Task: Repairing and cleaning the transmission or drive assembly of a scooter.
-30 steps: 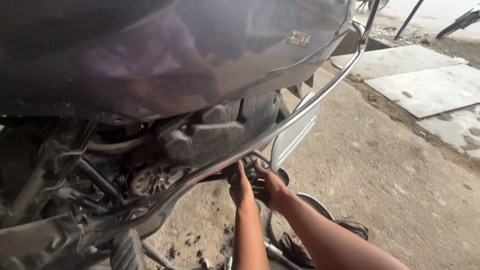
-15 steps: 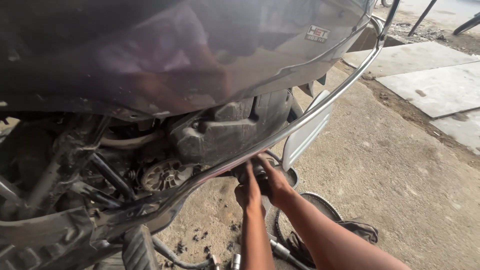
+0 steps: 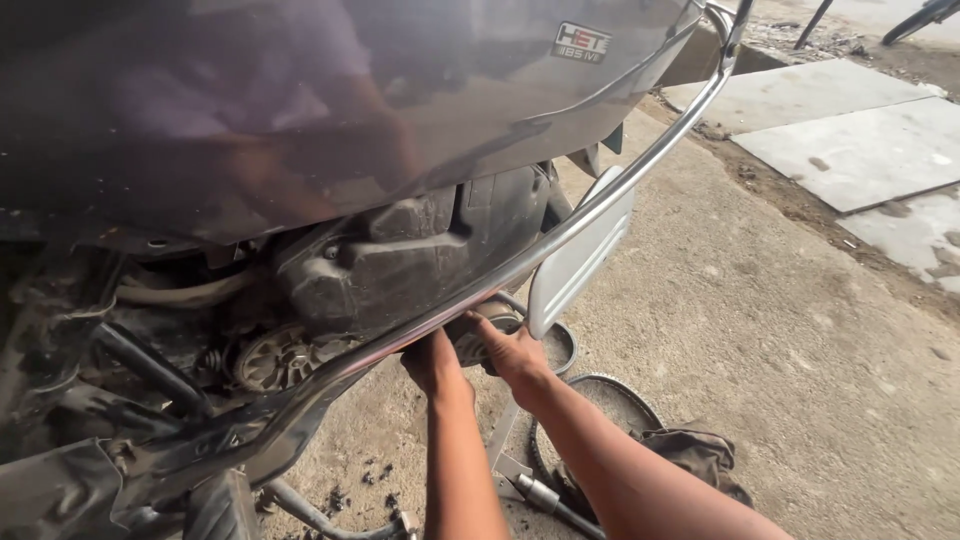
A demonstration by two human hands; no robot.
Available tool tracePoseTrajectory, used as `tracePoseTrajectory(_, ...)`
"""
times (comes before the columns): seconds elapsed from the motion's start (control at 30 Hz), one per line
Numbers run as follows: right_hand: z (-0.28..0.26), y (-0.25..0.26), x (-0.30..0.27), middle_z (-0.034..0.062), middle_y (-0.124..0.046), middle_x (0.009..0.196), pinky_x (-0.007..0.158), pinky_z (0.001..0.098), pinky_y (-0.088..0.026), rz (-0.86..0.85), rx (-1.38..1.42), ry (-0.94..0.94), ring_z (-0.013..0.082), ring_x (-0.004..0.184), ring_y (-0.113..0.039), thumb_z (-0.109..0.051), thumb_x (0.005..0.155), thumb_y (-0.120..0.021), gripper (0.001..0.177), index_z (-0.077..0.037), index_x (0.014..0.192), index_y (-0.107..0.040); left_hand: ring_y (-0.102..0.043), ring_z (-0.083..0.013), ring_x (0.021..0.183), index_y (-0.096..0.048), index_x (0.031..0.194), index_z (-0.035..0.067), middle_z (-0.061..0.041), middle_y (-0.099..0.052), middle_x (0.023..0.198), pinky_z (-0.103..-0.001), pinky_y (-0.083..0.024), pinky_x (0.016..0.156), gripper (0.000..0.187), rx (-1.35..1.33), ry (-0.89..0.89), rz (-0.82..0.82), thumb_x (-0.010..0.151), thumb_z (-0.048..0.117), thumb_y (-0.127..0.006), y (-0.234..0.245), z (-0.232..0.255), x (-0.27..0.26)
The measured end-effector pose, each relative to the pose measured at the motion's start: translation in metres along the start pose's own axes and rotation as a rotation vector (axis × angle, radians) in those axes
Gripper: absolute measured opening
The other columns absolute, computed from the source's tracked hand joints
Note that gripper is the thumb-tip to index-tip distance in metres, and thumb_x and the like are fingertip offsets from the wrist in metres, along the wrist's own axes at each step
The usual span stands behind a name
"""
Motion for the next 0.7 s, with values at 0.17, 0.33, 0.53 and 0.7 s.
tracePoseTrajectory(0.17, -0.002, 0.001, -0.004, 0.0158, -0.070, 0.108, 0.071, 0.0323, -0.060, -0.014, 0.036, 0.005, 0.0203, 0.089, -0.071, -0.059, 0.062, -0.087, 0.103, 0.001, 0.135, -0.045, -0.070, -0.0273, 0.111, -0.059, 0.132, -0.001, -0.017, -0.064, 0.131, -0.040, -0.062, 0.089, 0.075, 0.048, 0.026, 0.124, 0.080, 0.049, -0.079, -0.001, 0.011, -0.015)
tracePoseTrajectory(0.33, 0.008, 0.003, 0.009, 0.0137, -0.071, 0.101, 0.068, 0.0298, -0.058, -0.092, 0.077, 0.038, 0.0196, 0.085, -0.069, -0.061, 0.067, -0.084, 0.091, 0.001, 0.129, -0.059, -0.074, -0.0280, 0.107, -0.064, 0.126, -0.002, -0.017, -0.067, 0.129, -0.041, -0.065, 0.085, 0.067, 0.043, -0.008, 0.194, 0.081, 0.045, -0.078, 0.002, 0.007, 0.000)
tracePoseTrajectory(0.53, -0.002, 0.003, -0.001, 0.0145, -0.071, 0.104, 0.072, 0.0357, -0.059, -0.157, 0.020, -0.053, 0.0226, 0.089, -0.070, -0.068, 0.070, -0.077, 0.088, 0.001, 0.124, -0.065, -0.071, -0.0257, 0.112, -0.062, 0.126, -0.005, -0.016, -0.068, 0.132, -0.038, -0.061, 0.092, 0.068, -0.020, -0.106, 0.172, 0.076, 0.035, -0.084, 0.018, -0.005, 0.009)
tracePoseTrajectory(0.7, 0.031, 0.008, 0.032, 0.0265, -0.071, 0.115, 0.096, 0.0435, -0.059, -0.200, 0.158, -0.157, 0.0338, 0.107, -0.073, -0.063, 0.078, -0.071, 0.085, 0.004, 0.129, -0.057, -0.065, -0.0300, 0.123, -0.059, 0.135, -0.007, -0.021, -0.063, 0.140, -0.040, -0.055, 0.096, 0.088, 0.269, 0.163, -0.113, 0.080, 0.060, -0.078, 0.015, -0.026, -0.001)
Point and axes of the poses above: each hand's wrist, its own x-axis towards the middle knuckle, its own y-axis out of the back of the hand, z = x × y, the point moved 2 cm from there along x, towards the middle knuckle
